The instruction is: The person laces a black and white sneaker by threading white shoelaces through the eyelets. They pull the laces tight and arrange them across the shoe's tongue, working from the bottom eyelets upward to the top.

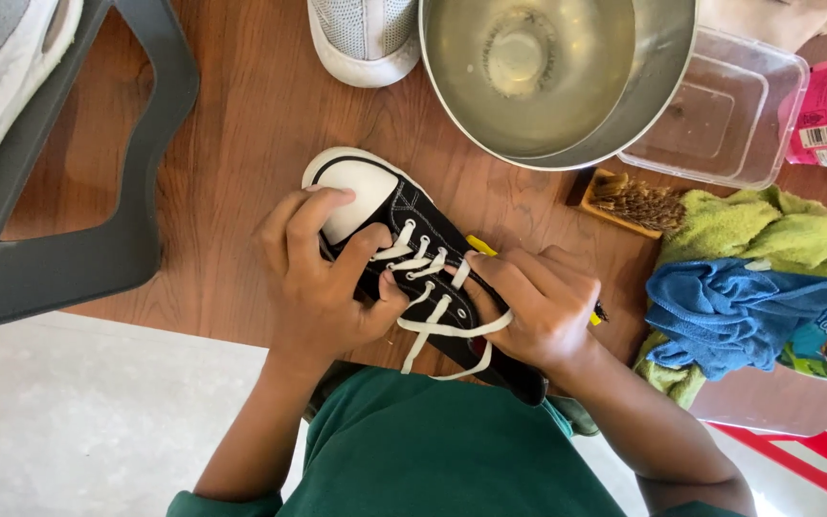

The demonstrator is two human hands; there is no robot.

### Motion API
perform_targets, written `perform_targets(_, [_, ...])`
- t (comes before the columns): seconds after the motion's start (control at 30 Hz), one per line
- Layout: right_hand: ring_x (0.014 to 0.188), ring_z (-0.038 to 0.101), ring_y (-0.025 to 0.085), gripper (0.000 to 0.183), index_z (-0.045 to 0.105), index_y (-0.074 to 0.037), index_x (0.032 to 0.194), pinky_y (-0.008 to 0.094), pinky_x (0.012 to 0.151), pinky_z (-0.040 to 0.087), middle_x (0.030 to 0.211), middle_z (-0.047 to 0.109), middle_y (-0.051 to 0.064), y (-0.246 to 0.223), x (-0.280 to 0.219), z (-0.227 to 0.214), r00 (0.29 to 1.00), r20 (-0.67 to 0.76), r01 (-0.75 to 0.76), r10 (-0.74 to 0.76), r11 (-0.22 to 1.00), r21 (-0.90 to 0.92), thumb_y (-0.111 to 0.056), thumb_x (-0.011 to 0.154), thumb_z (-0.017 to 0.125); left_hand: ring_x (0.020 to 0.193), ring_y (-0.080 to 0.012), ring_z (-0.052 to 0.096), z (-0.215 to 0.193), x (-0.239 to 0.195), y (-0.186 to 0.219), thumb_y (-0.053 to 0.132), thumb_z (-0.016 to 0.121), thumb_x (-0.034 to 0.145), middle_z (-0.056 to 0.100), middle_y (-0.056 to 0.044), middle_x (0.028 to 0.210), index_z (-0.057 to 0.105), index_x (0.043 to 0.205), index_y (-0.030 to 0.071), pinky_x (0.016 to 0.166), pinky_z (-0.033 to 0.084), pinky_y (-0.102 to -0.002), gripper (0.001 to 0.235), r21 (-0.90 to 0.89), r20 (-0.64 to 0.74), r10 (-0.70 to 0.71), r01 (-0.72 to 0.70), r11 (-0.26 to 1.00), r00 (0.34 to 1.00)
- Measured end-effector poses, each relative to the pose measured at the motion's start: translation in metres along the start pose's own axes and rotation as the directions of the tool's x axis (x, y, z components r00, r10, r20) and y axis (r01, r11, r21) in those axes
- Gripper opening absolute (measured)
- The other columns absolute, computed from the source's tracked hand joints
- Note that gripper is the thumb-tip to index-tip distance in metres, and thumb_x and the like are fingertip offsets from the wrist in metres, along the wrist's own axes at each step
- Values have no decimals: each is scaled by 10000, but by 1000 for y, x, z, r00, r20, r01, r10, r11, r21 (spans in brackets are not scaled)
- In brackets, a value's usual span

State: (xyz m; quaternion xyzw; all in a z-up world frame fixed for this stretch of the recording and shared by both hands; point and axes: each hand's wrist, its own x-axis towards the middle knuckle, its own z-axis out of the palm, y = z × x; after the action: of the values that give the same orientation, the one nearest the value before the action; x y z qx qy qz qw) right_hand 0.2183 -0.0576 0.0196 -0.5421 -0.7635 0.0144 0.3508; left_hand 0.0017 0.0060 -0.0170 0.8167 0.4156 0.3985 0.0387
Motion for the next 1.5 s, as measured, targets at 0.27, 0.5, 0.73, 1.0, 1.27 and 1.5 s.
perform_targets(0.27, [507, 618, 234, 47, 745, -76, 873, 297, 516, 478, 654, 589, 51, -1, 9, -1, 994, 61, 87, -90, 995, 43, -58, 915, 732, 1050, -341, 490, -9, 6, 10, 249, 637, 814, 585, -91, 1181, 761, 951, 185, 881, 460, -441, 195, -42, 34, -42, 43, 998, 999])
perform_targets(0.5, [517, 620, 205, 75, 744, -99, 867, 272, 524, 481, 649, 591, 23, -5, 12, -7, 995, 77, 62, -62, 998, 7, -81, 936, 719, 890, -264, 389, -28, 29, 26, 57, 696, 783, 443, -54, 995, 653, 885, 101, 829, 388, -409, 118, -383, 243, -275, 353, 854, 930])
perform_targets(0.73, [483, 590, 218, 91, 722, -94, 832, 281, 496, 457, 610, 587, 36, 3, 7, -19, 998, 51, 24, -25, 1000, 19, -89, 923, 733, 913, -276, 375, -18, 26, 30, 93, 721, 752, 425, -57, 1016, 596, 876, 111, 851, 373, -430, 177, -356, 289, -312, 404, 842, 905])
perform_targets(1.0, [440, 496, 278, 130, 706, -118, 818, 358, 451, 452, 670, 465, 62, 13, 15, -63, 955, 267, 27, -128, 936, 350, -159, 940, 691, 1109, -386, 441, -2, 20, 24, 230, 653, 903, 496, -157, 1228, 603, 848, 112, 1025, 428, -512, 139, -206, 79, -153, 167, 964, 985])
perform_targets(1.27, [580, 490, 174, 59, 708, -174, 922, 347, 453, 409, 856, 452, 26, -12, 11, -69, 857, 494, 203, -148, 977, -60, -179, 977, 730, 1480, -464, 354, -8, 26, 32, 281, 480, 1071, 404, -233, 1555, 603, 894, 49, 1265, 324, -613, 316, -240, 184, -183, 225, 944, 966])
perform_targets(1.5, [678, 514, 215, 269, 643, -270, 744, 343, 532, 419, 1048, 554, 47, -15, 14, -46, 826, 549, 351, -129, 880, -321, -121, 964, 601, 1430, -419, 395, -11, 28, 30, 265, 363, 1102, 445, -228, 1509, 617, 898, 22, 1261, 348, -608, 407, -301, 170, -147, 193, 934, 974])
